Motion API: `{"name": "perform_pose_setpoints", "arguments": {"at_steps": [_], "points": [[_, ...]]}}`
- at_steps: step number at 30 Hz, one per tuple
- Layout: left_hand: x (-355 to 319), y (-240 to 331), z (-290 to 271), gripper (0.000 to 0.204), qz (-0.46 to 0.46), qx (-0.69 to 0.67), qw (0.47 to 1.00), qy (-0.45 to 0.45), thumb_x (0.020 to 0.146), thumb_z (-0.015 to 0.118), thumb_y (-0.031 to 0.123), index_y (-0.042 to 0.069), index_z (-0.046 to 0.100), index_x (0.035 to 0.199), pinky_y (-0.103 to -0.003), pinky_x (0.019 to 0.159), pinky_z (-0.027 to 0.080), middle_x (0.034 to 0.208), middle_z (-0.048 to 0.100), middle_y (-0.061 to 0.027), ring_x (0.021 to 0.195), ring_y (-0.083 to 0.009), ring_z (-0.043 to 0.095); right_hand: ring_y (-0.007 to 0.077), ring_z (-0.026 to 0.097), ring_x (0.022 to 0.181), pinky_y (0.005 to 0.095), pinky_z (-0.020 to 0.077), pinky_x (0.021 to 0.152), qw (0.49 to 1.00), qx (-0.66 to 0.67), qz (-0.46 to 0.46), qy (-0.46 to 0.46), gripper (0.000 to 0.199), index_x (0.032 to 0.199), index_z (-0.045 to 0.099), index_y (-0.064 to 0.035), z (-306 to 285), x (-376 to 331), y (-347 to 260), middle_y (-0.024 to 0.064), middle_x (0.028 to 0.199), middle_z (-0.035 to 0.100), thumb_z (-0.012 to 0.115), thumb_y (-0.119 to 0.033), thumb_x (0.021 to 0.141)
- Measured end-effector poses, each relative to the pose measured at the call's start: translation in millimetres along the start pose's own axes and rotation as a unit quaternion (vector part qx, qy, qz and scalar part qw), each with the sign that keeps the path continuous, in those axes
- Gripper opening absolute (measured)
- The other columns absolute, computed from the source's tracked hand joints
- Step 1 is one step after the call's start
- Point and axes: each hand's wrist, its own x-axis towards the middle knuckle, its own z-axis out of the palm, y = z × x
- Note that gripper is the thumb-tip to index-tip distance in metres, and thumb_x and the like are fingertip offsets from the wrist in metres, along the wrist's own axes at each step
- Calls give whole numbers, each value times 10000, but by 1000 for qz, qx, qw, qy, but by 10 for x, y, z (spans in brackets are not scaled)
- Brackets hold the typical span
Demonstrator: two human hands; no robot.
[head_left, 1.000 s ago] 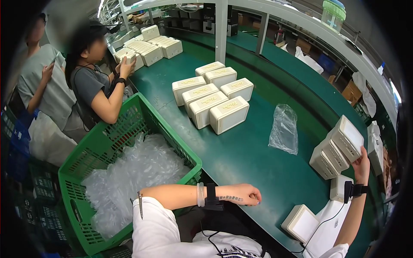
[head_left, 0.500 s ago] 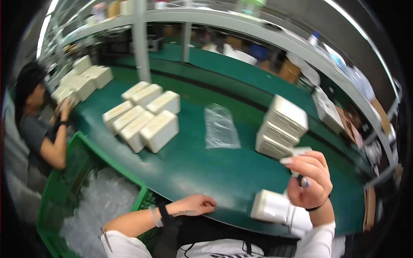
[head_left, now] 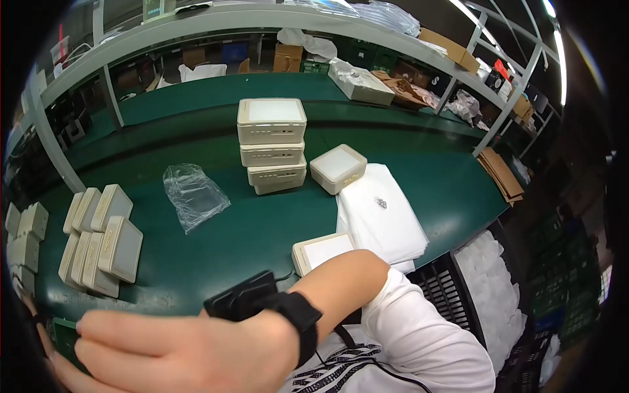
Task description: The person packages electronic devices by fitting plastic covers onto their screens and placing the assembled units into a green crate. This process is repeated as the person moves stacks of devices and bags of covers to clear the work area.
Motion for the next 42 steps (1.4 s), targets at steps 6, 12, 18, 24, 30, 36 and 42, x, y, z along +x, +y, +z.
{"name": "perform_pose_setpoints", "arguments": {"at_steps": [6, 12, 18, 24, 30, 36, 42], "points": [[-105, -15, 44, 317, 11, 0, 1000, 15, 880, 613, 145, -29, 603, 1145, -237, 734, 501, 936, 675, -75, 792, -105, 616, 219, 518, 687, 351, 445, 696, 963, 257, -33, -72, 256, 1162, 579, -134, -128, -149, -401, 168, 1123, 572, 468, -242, 958], [-166, 429, 112, 314, -95, 2, 995, 32, 873, 614, 131, -24, 605, 1146, -224, 696, 484, 885, 660, -53, 733, -87, 586, 211, 569, 733, 368, 483, 756, 906, 283, -224, -222, 169, 865, 665, -55, -544, -395, -89, 144, 1008, 630, 536, -146, 926], [-90, 46, 84, 297, -34, 74, 996, 35, 868, 618, 139, -12, 620, 1123, -231, 662, 475, 818, 645, -30, 675, -78, 563, 210, 614, 740, 354, 517, 729, 941, 278, 4, -194, 57, 816, 640, -34, -1108, 65, 47, 121, 899, 644, 600, -74, 819], [-85, 120, 62, 288, -25, 67, 997, 41, 866, 622, 156, 0, 629, 1108, -237, 664, 480, 810, 649, -27, 675, -81, 575, 214, 616, 766, 344, 518, 737, 938, 239, 15, -252, 108, 856, 635, -5, -1259, 66, -53, 116, 908, 637, 613, -70, 772], [-65, 138, 152, 292, -20, 81, 996, 25, 868, 619, 159, 4, 626, 1115, -250, 671, 487, 839, 662, -43, 693, -90, 593, 219, 618, 791, 334, 519, 745, 913, 117, -52, -388, 193, 896, 630, 24, -1193, 35, -197, 110, 918, 630, 626, -66, 724], [-130, 169, 149, 297, 65, 33, 994, 84, 876, 601, 174, 1, 619, 1117, -283, 681, 496, 863, 672, -79, 695, -131, 615, 265, 614, 924, 368, 496, 829, 831, -21, 127, -542, 327, 1090, 595, 2, -1622, -73, 643, 120, 1046, 628, 637, -92, 779], [-88, 204, 75, 295, -24, 112, 993, 30, 870, 602, 139, 1, 614, 1131, -241, 690, 483, 837, 647, -25, 712, -95, 583, 391, 380, 1281, 470, 325, 1054, 587, -144, 377, -701, 1005, 1465, 245, -111, -2543, -1108, 534, 228, 1383, 384, 813, -293, 656]]}}
